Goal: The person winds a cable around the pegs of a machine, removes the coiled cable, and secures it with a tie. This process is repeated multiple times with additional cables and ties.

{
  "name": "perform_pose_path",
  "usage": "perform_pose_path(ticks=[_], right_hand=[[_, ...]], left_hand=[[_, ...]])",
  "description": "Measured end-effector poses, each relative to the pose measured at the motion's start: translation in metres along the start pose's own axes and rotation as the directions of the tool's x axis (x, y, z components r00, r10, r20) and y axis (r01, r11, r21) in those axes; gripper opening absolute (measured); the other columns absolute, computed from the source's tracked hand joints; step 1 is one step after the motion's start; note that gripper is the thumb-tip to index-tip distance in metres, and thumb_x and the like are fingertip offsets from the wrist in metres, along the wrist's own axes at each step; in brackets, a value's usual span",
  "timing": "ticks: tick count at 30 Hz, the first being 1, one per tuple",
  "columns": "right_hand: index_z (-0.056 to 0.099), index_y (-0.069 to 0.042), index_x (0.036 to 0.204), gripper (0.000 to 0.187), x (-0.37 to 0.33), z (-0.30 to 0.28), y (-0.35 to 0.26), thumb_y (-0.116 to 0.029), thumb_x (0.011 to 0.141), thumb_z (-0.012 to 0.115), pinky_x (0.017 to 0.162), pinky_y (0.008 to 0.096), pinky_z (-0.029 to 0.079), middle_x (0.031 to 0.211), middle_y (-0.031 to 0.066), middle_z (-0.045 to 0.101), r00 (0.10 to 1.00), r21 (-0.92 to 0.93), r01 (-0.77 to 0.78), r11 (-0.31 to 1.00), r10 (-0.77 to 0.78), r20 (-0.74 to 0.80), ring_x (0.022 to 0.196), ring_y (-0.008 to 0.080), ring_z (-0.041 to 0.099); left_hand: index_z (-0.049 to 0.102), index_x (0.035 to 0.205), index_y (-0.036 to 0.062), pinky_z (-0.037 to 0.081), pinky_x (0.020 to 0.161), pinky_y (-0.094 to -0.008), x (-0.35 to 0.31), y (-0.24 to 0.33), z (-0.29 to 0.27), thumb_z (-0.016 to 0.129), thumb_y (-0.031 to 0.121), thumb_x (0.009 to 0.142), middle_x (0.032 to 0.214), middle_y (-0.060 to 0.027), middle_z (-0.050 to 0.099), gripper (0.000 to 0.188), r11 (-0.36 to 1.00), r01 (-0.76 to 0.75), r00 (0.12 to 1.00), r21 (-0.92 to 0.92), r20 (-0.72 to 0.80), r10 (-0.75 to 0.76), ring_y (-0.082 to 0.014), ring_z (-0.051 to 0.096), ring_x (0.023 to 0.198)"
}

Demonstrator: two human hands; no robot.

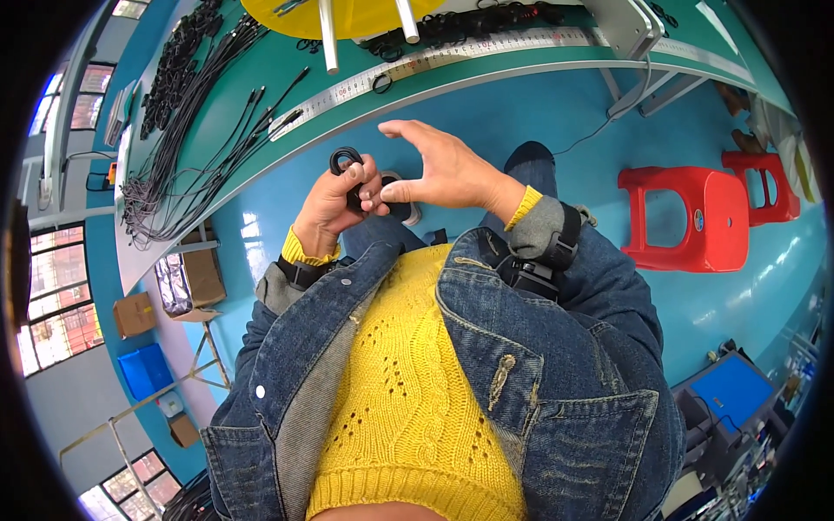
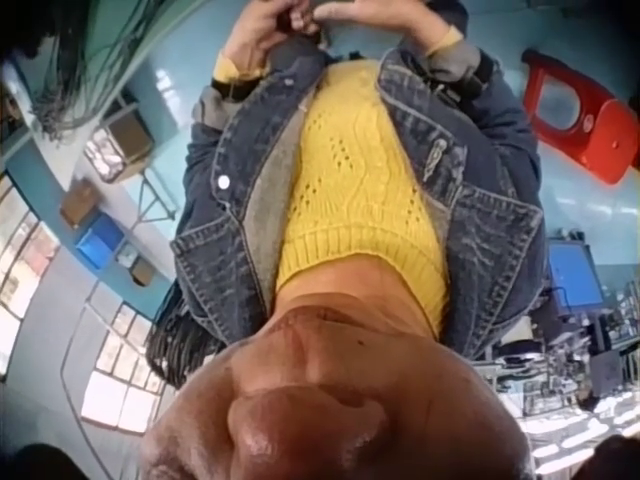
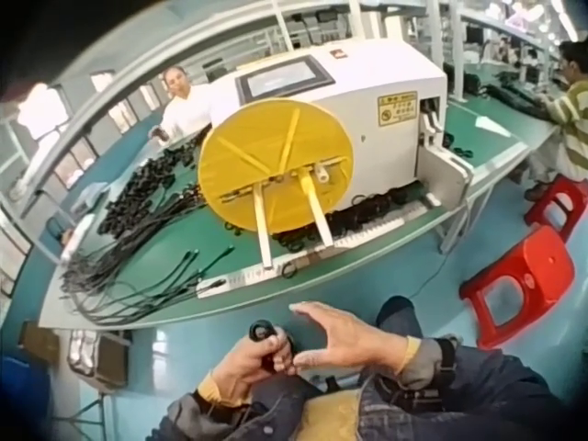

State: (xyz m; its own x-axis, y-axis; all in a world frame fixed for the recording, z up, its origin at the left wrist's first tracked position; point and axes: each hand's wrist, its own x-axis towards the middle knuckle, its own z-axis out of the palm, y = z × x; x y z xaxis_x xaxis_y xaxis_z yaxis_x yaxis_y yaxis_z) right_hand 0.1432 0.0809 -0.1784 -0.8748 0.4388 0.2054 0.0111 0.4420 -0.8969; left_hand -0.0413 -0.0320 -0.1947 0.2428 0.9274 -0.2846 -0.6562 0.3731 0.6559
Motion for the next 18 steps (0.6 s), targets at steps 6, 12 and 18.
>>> perform_pose_path(ticks=[6,12,18], right_hand=[[0.05,-0.001,0.118,0.045,0.007,-0.003,0.0,-0.031,0.084,0.055,0.095,0.0333,0.035,0.118,0.0128,0.052,0.997,0.182,-0.08,0.98,0.075,0.032,0.11,0.0245,0.048],[0.055,0.001,0.111,0.039,0.035,0.004,0.003,-0.03,0.094,0.036,0.092,0.0312,0.037,0.115,0.0124,0.053,0.988,0.136,-0.11,0.985,0.094,0.12,0.107,0.0215,0.049],[0.055,0.001,0.11,0.039,0.051,0.028,0.001,-0.029,0.094,0.037,0.09,0.0307,0.039,0.107,0.0124,0.057,0.987,0.237,-0.103,0.966,0.069,0.148,0.102,0.0199,0.052]], left_hand=[[0.049,0.098,0.0033,0.043,0.049,-0.0253,-0.013,0.004,0.029,0.067,0.046,0.074,0.085,-0.0082,0.052,0.053,0.984,0.043,0.982,0.172,-0.186,-0.011,-0.013,0.048,0.067],[0.05,0.105,0.0003,0.037,0.045,-0.0196,-0.012,0.017,0.023,0.059,0.038,0.083,0.087,-0.0088,0.056,0.045,0.962,0.208,0.977,-0.179,0.074,-0.198,-0.0118,0.051,0.067],[0.053,0.097,0.0012,0.03,0.041,-0.0151,-0.033,0.019,0.008,0.055,0.031,0.086,0.075,-0.0071,0.056,0.032,0.993,0.116,0.983,0.018,-0.146,-0.113,-0.0081,0.049,0.06]])
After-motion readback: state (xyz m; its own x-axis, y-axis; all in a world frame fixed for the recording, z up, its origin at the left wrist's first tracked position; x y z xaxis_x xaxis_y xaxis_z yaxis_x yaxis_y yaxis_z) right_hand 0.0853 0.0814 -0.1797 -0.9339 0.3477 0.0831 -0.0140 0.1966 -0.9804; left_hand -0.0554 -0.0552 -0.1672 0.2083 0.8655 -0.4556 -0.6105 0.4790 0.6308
